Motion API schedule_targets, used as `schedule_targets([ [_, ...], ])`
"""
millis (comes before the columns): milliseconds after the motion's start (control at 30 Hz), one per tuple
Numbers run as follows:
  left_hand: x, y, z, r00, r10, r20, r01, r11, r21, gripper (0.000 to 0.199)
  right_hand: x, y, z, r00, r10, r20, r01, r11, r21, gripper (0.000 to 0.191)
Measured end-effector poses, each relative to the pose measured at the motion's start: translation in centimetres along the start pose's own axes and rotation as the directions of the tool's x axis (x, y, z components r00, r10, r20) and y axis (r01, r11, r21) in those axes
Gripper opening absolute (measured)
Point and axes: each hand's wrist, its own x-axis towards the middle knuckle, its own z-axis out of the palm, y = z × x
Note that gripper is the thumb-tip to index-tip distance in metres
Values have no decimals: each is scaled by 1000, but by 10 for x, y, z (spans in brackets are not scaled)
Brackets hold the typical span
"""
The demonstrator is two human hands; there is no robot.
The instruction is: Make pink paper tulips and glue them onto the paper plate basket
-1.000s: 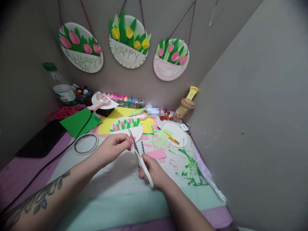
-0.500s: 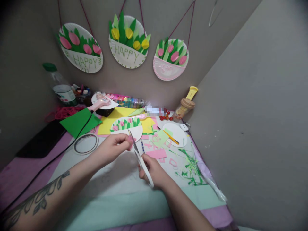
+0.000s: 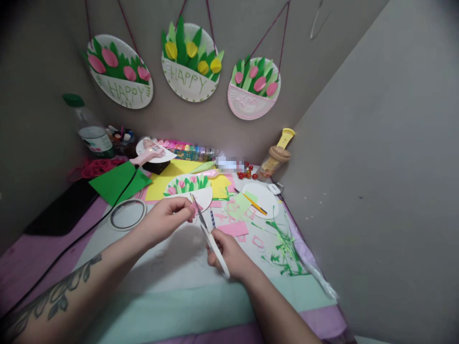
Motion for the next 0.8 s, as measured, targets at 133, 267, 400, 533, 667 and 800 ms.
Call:
schedule_targets([
  [133,0,0,1,1000,9,26,-9,1000,1,23,0,1,1,1000,-28,5,28,1000,-8,56],
  [267,0,1,1,1000,13,21,-13,1000,22,22,0,1,0,999,-31,9,31,999,-30,57],
  [400,0,1,1,1000,6,3,-6,1000,27,22,0,1,-1,1000,-24,5,24,999,-47,58],
  [533,0,2,0,1000,-6,-17,7,1000,16,22,0,-1,-1,1000,-12,4,12,999,-42,63],
  [667,-1,5,-2,999,-18,-33,18,1000,-6,18,-1,-2,-1,1000,-3,17,3,1000,-12,63],
  [800,0,4,-3,999,-3,-44,2,1000,-27,18,-1,0,-1,1000,-18,15,18,1000,-21,61],
])
